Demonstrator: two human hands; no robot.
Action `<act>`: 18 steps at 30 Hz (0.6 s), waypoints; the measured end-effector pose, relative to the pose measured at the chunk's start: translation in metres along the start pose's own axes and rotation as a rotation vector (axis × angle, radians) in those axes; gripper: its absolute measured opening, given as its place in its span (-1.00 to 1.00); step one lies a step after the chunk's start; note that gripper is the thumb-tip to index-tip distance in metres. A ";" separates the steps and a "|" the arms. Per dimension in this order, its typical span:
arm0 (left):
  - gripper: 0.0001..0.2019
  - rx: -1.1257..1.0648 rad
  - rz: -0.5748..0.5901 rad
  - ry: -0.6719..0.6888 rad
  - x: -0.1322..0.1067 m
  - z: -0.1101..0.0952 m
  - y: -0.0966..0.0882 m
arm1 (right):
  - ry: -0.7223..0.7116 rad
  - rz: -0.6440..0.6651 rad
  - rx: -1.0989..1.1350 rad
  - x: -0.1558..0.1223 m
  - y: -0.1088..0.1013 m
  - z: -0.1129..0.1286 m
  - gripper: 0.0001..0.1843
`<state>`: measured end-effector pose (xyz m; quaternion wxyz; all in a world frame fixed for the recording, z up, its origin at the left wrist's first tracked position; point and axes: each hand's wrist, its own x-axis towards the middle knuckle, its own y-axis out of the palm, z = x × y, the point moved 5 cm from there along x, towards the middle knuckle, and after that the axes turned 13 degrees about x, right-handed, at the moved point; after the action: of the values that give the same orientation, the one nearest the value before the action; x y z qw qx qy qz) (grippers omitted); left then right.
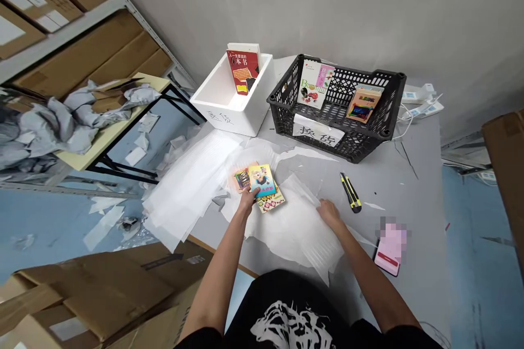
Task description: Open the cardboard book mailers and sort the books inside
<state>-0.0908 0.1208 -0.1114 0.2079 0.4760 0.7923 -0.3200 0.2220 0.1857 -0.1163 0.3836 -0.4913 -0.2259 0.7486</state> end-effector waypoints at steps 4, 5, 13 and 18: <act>-0.61 0.079 0.069 -0.028 -0.017 0.021 0.019 | -0.074 -0.007 0.061 -0.021 -0.046 -0.014 -0.72; -0.61 0.113 0.098 -0.028 -0.022 0.026 0.031 | -0.085 -0.059 0.111 -0.027 -0.063 -0.019 -0.71; -0.68 0.559 0.147 0.047 -0.059 0.052 0.131 | -0.246 -0.194 0.977 -0.065 -0.133 0.009 -0.54; -0.68 0.815 -0.124 0.137 -0.055 0.036 0.066 | -0.157 -0.086 1.325 -0.048 -0.092 0.031 -0.42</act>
<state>-0.0060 0.0839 -0.1231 -0.0702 0.4910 0.6400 -0.5869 0.2369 0.2042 -0.0110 0.6163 -0.0863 0.2351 0.7467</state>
